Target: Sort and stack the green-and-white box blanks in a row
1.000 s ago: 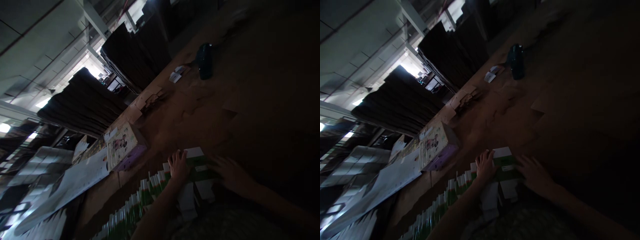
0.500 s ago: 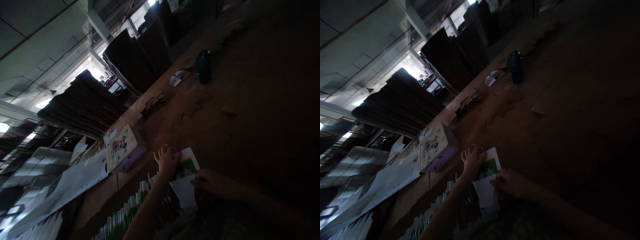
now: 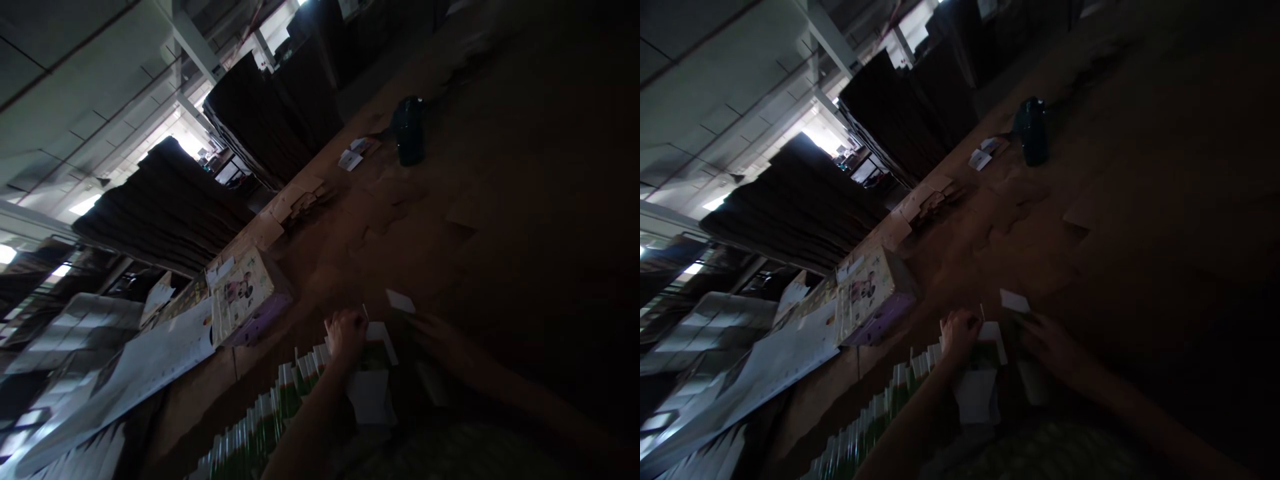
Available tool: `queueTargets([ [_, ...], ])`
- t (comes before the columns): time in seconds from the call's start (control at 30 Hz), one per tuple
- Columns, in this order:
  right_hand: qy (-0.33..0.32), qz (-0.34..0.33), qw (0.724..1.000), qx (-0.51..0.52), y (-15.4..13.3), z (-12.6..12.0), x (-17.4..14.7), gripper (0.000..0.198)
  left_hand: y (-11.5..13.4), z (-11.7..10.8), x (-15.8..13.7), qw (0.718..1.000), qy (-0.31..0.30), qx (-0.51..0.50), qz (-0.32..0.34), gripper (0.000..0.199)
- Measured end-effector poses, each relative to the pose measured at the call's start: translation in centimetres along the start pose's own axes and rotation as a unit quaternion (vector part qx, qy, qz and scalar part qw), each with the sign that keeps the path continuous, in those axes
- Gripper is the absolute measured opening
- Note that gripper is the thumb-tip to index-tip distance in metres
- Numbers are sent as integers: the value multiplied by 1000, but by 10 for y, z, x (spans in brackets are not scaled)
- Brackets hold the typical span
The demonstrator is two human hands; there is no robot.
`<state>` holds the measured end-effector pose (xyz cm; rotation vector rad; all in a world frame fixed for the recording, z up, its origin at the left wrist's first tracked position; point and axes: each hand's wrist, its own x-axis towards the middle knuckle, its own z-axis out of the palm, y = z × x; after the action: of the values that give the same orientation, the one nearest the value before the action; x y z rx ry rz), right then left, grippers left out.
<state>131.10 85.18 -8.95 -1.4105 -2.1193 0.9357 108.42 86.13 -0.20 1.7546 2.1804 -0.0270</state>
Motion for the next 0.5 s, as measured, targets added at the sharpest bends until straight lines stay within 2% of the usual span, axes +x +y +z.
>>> queueTargets([
  [0.1, -42, -43, 997, -49, -8, 46, -8, 57, 0, 3, 0, 1000, 1, 0, -3, 16],
  [0.23, -13, -68, 991, -116, 9, 83, -20, 57, -1, 6, -1, 1000, 5, 17, 2, 15],
  [0.3, 13, -82, 989, -124, 12, 88, -21, 59, -1, 6, -2, 999, -3, 33, 7, 15],
  [0.4, 30, -92, 985, -141, 6, 83, -18, 60, 2, 10, -3, 998, -8, 53, 17, 14],
  [0.43, 27, -93, 984, -148, 2, 78, -16, 59, 3, 12, -4, 998, -4, 55, 28, 18],
  [0.5, 10, -99, 983, -152, -3, 66, -10, 54, 6, 16, -5, 996, -1, 59, 60, 37],
])
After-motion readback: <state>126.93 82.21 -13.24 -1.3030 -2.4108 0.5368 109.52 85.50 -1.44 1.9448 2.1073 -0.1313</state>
